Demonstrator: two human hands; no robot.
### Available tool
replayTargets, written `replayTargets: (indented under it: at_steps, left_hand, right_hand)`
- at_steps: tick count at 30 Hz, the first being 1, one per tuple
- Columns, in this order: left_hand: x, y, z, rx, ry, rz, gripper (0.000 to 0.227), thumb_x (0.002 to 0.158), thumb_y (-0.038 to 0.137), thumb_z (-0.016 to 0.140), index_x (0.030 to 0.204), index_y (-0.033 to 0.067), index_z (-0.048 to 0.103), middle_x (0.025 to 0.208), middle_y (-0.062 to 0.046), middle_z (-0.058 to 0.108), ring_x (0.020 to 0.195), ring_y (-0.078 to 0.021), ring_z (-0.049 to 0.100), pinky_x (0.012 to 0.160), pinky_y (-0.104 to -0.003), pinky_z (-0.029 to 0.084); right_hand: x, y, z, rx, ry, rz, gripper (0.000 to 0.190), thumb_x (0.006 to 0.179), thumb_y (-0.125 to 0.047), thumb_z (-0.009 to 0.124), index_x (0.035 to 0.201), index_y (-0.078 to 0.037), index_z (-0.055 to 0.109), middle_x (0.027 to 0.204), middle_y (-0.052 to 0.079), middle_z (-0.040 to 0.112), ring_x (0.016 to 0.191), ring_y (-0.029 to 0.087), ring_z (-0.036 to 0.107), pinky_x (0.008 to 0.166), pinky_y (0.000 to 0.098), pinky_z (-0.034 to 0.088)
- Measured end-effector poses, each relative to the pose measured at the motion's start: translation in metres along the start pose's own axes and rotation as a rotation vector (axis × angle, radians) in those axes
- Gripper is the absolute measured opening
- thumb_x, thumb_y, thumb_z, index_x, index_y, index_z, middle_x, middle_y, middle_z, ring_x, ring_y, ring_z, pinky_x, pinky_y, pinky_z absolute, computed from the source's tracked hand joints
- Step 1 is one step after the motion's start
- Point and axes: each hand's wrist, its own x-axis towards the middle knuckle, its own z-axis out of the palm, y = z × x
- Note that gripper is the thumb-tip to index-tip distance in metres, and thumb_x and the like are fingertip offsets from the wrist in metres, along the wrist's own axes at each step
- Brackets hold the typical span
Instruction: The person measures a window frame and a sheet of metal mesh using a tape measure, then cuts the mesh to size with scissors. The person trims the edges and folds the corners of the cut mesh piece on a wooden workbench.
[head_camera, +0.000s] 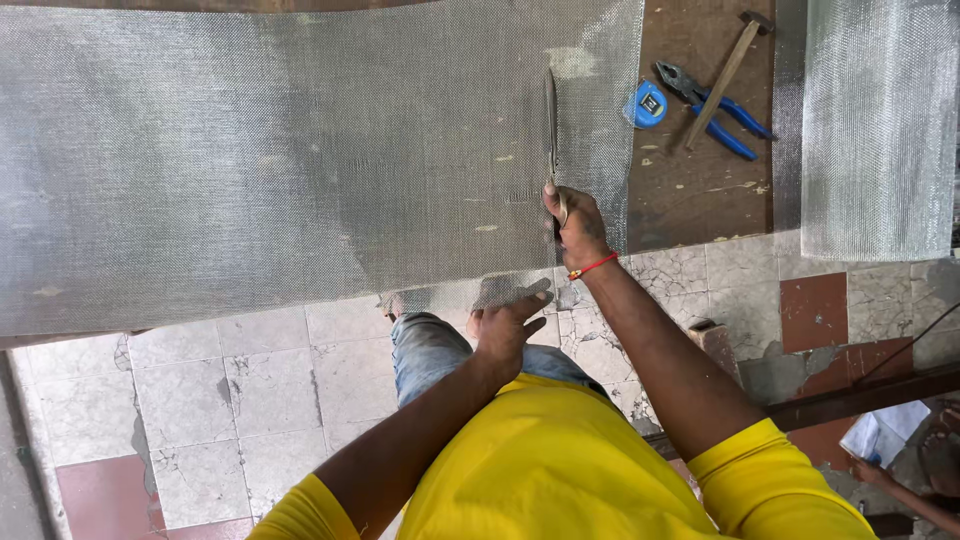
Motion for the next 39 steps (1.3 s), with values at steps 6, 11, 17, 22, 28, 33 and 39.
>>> replayTargets:
  at_steps: [6, 11, 17, 22, 28, 33, 39]
  left_hand:
    - [0.003, -0.004, -0.004, 0.041, -0.045, 0.008, 0.037, 0.083, 0.016, 0.077, 0.114, -0.0037, 0.069, 0.120, -0.013, 0.069, 0.112, -0.0239, 0.065, 0.095, -0.039, 0.056]
    - [0.000, -0.010, -0.007, 0.069, -0.073, -0.003, 0.039, 0.084, 0.017, 0.077, 0.116, -0.0026, 0.068, 0.120, -0.013, 0.068, 0.113, -0.0241, 0.064, 0.095, -0.041, 0.054]
    - [-0.007, -0.012, -0.004, 0.080, -0.047, -0.023, 0.043, 0.081, 0.013, 0.076, 0.120, 0.0004, 0.064, 0.128, -0.014, 0.064, 0.117, -0.0257, 0.061, 0.095, -0.044, 0.055]
    - [-0.008, -0.010, -0.002, 0.083, -0.047, -0.036, 0.045, 0.084, 0.015, 0.076, 0.121, -0.0076, 0.065, 0.132, -0.016, 0.063, 0.117, -0.0269, 0.061, 0.094, -0.041, 0.057]
    - [-0.001, -0.014, -0.005, 0.089, -0.032, -0.022, 0.047, 0.084, 0.014, 0.076, 0.122, -0.0108, 0.064, 0.133, -0.018, 0.062, 0.118, -0.0282, 0.061, 0.093, -0.042, 0.056]
    - [-0.001, -0.014, -0.005, 0.069, -0.066, -0.034, 0.049, 0.084, 0.016, 0.076, 0.123, -0.0110, 0.064, 0.136, -0.019, 0.062, 0.121, -0.0297, 0.061, 0.097, -0.042, 0.057]
    - [-0.010, -0.010, -0.003, 0.124, -0.046, -0.040, 0.056, 0.081, 0.014, 0.076, 0.130, -0.0070, 0.057, 0.137, -0.019, 0.061, 0.122, -0.0299, 0.061, 0.099, -0.044, 0.055]
  right_hand:
    - [-0.004, 0.000, 0.000, 0.010, 0.022, 0.050, 0.047, 0.099, -0.049, 0.066, 0.070, -0.016, 0.052, 0.060, -0.010, 0.041, 0.048, 0.002, 0.036, 0.040, 0.0239, 0.027]
    - [0.003, -0.007, 0.001, 0.036, 0.050, 0.072, 0.044, 0.096, -0.049, 0.069, 0.071, -0.016, 0.054, 0.059, -0.010, 0.040, 0.046, 0.003, 0.035, 0.038, 0.0244, 0.024]
    - [0.028, -0.021, -0.002, -0.045, 0.094, 0.077, 0.051, 0.098, -0.054, 0.065, 0.066, -0.017, 0.048, 0.058, -0.009, 0.040, 0.044, 0.004, 0.037, 0.035, 0.0254, 0.024]
    - [0.040, -0.014, -0.005, -0.073, 0.121, 0.101, 0.052, 0.095, -0.054, 0.065, 0.064, -0.016, 0.049, 0.057, -0.007, 0.040, 0.046, 0.007, 0.038, 0.039, 0.0286, 0.026]
    - [0.047, 0.003, -0.009, -0.261, 0.123, -0.152, 0.053, 0.097, -0.049, 0.069, 0.065, -0.010, 0.054, 0.063, -0.007, 0.043, 0.064, 0.009, 0.037, 0.060, 0.0318, 0.033]
    - [0.047, 0.001, -0.009, -0.167, 0.073, -0.164, 0.053, 0.100, -0.049, 0.069, 0.067, -0.010, 0.055, 0.065, -0.008, 0.041, 0.064, 0.007, 0.037, 0.060, 0.0305, 0.033]
    - [0.069, -0.018, -0.008, -0.110, 0.132, 0.015, 0.050, 0.095, -0.053, 0.068, 0.065, -0.017, 0.049, 0.060, -0.010, 0.038, 0.049, 0.005, 0.035, 0.039, 0.0275, 0.025]
